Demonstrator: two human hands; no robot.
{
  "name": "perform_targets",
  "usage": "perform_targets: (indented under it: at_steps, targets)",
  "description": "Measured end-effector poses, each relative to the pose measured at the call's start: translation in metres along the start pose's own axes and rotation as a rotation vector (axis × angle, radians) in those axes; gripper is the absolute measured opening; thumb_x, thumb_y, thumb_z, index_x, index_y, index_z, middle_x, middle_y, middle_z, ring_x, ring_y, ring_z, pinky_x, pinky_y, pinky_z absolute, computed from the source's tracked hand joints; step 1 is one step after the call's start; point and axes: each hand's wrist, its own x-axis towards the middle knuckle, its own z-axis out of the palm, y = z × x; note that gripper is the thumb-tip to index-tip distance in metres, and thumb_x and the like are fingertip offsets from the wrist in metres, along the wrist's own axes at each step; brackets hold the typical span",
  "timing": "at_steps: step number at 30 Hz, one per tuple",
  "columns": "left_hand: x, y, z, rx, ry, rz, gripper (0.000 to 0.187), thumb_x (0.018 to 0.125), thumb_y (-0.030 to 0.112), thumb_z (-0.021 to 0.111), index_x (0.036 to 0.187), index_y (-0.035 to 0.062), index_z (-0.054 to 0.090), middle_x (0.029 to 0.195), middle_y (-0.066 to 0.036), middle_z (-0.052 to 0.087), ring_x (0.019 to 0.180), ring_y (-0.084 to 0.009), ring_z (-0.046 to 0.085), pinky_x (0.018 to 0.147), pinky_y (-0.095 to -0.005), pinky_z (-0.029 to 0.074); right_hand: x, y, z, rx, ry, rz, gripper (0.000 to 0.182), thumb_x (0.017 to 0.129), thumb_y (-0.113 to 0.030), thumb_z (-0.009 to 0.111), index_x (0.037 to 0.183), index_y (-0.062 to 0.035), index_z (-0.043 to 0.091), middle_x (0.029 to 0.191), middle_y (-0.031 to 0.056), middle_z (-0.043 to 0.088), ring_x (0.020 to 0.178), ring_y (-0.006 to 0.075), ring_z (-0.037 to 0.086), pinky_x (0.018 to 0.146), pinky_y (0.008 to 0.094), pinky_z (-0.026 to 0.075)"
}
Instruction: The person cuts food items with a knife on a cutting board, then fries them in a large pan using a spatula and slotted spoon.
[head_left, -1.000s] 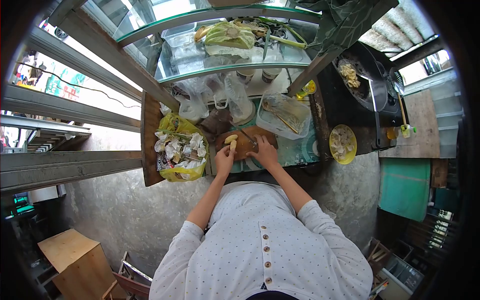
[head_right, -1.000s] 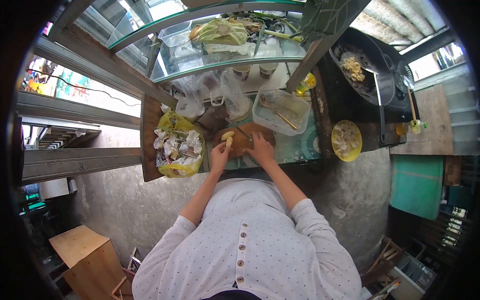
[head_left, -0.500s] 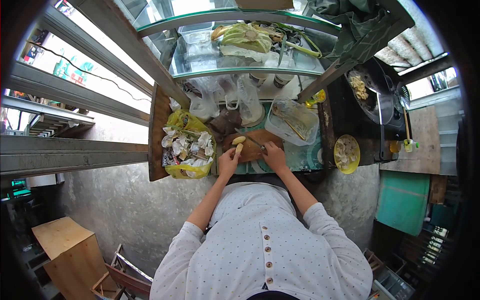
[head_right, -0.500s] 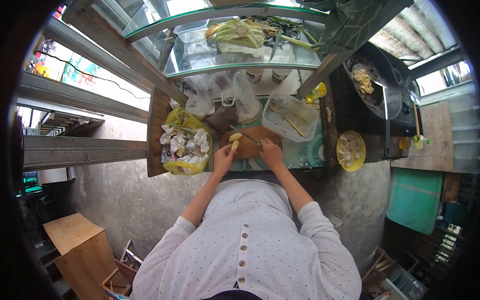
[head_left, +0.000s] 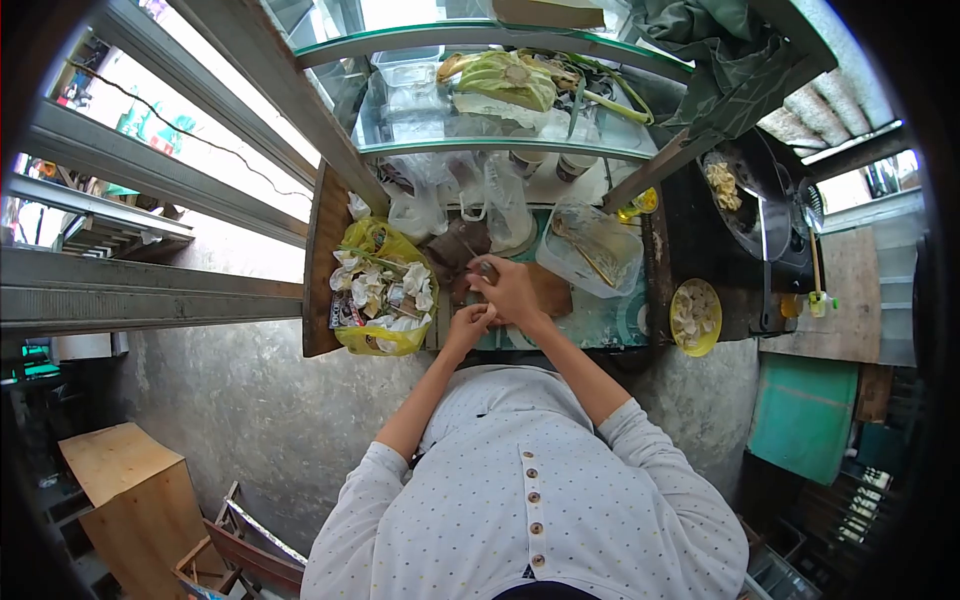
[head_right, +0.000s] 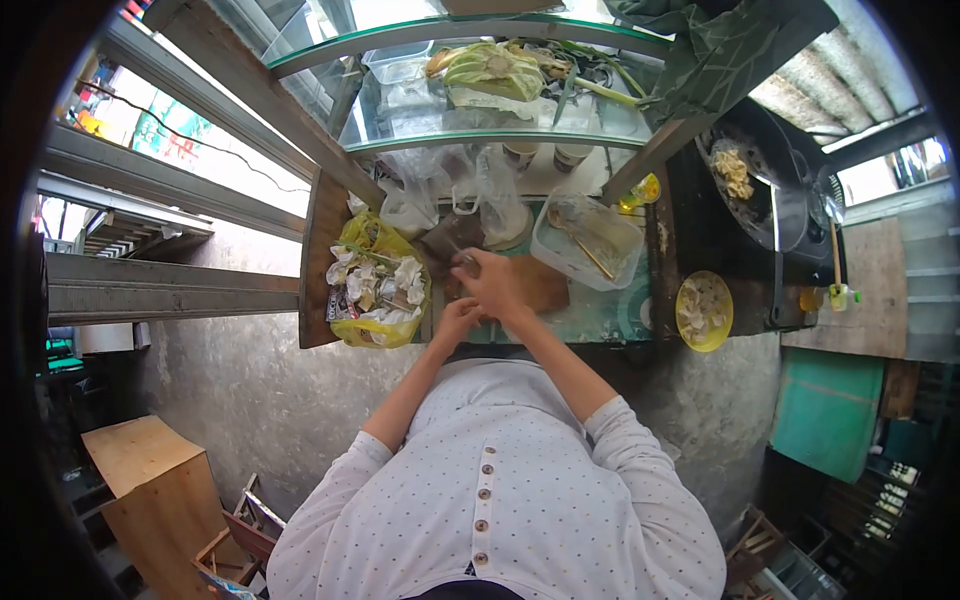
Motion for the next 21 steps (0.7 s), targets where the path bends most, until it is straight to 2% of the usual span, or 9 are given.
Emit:
perform_targets:
  at_steps: [1,2,4,5,10,13,16,18,21]
  targets:
    - [0.002,-0.004,-0.001,-0.233,-0.062,-0.042,0.024,0.084,0.023,0.058,0.099,0.0044,0.061,0.084,-0.003,0.066,0.062,-0.0084,0.053,0.057,-0.0217,0.041,-0.007,0.022,-0.008,-0.121,0.071,-0.058,0.027,0.074,-0.021,0.066,0.091,-0.0006,0.063,0.078,0.0145,0.062,0.069,0.0282,0.06,0.063,0.0337,0.046]
    - [0.003,-0.003,-0.004,-0.24,-0.052,-0.037,0.024,0.084,0.023,0.058,0.099,0.0044,0.061,0.084,-0.003,0.066,0.062,-0.0084,0.053,0.057,-0.0217,0.041,-0.018,0.039,-0.018,-0.236,0.075,-0.038,0.026,0.074,-0.022,0.066,0.089,-0.0012,0.063,0.079,0.014,0.061,0.071,0.0295,0.059,0.063,0.0354,0.046]
    - [0.001,-0.004,-0.012,-0.44,-0.178,-0.292,0.024,0.085,0.022,0.056,0.106,0.0092,0.057,0.096,-0.001,0.064,0.067,-0.0056,0.051,0.06,-0.0194,0.04,-0.047,0.076,-0.035,-0.43,0.048,0.001,0.025,0.073,-0.023,0.067,0.085,-0.0022,0.062,0.081,0.0134,0.058,0.074,0.0316,0.058,0.064,0.0383,0.045]
    - [-0.001,-0.003,-0.013,-0.445,-0.179,-0.293,0.024,0.085,0.022,0.056,0.106,0.0092,0.057,0.096,-0.001,0.064,0.067,-0.0056,0.051,0.06,-0.0194,0.04,-0.059,0.088,-0.041,-0.509,0.022,0.021,0.024,0.073,-0.024,0.068,0.083,-0.0027,0.062,0.082,0.0131,0.057,0.075,0.0326,0.057,0.065,0.0395,0.045]
    - [0.0,-0.007,-0.014,-0.707,-0.134,-0.344,0.026,0.084,0.023,0.06,0.107,0.0113,0.056,0.093,0.004,0.062,0.07,-0.0035,0.051,0.062,-0.0211,0.042,-0.068,0.093,-0.041,-0.457,-0.06,0.13,0.022,0.073,-0.022,0.067,0.085,-0.004,0.06,0.082,0.0141,0.055,0.076,0.0351,0.055,0.065,0.042,0.044]
    - [0.004,-0.018,-0.015,-0.78,-0.139,-0.287,0.022,0.084,0.018,0.06,0.104,0.0092,0.056,0.09,0.002,0.059,0.073,-0.007,0.052,0.066,-0.024,0.043,-0.054,0.085,-0.029,-0.447,-0.011,0.134,0.019,0.074,-0.019,0.065,0.084,-0.0033,0.06,0.083,0.0146,0.056,0.078,0.0358,0.055,0.065,0.0417,0.044]
    - [0.003,-0.025,-0.013,-0.705,-0.077,-0.259,0.026,0.082,0.017,0.063,0.105,0.0091,0.055,0.088,0.001,0.059,0.071,-0.0066,0.053,0.063,-0.0242,0.045,-0.03,0.062,-0.012,-0.363,0.041,0.084,0.02,0.076,-0.018,0.064,0.084,-0.0008,0.06,0.085,0.0154,0.06,0.081,0.0354,0.057,0.067,0.0385,0.045]
    - [0.001,-0.025,-0.013,-0.737,-0.112,-0.233,0.027,0.082,0.015,0.063,0.106,0.0075,0.054,0.089,0.0,0.059,0.072,-0.0076,0.054,0.063,-0.0243,0.046,-0.01,0.036,0.008,-0.122,0.015,0.048,0.025,0.076,-0.018,0.064,0.092,-0.0001,0.06,0.081,0.0147,0.062,0.076,0.0277,0.061,0.068,0.034,0.045]
    - [0.003,-0.029,-0.01,-0.716,-0.152,-0.214,0.029,0.082,0.012,0.062,0.108,0.0058,0.052,0.09,-0.001,0.058,0.074,-0.0089,0.055,0.063,-0.0241,0.047,0.016,-0.014,0.04,0.254,-0.134,0.001,0.028,0.077,-0.018,0.065,0.099,-0.0018,0.06,0.08,0.011,0.063,0.072,0.015,0.058,0.069,0.0292,0.045]
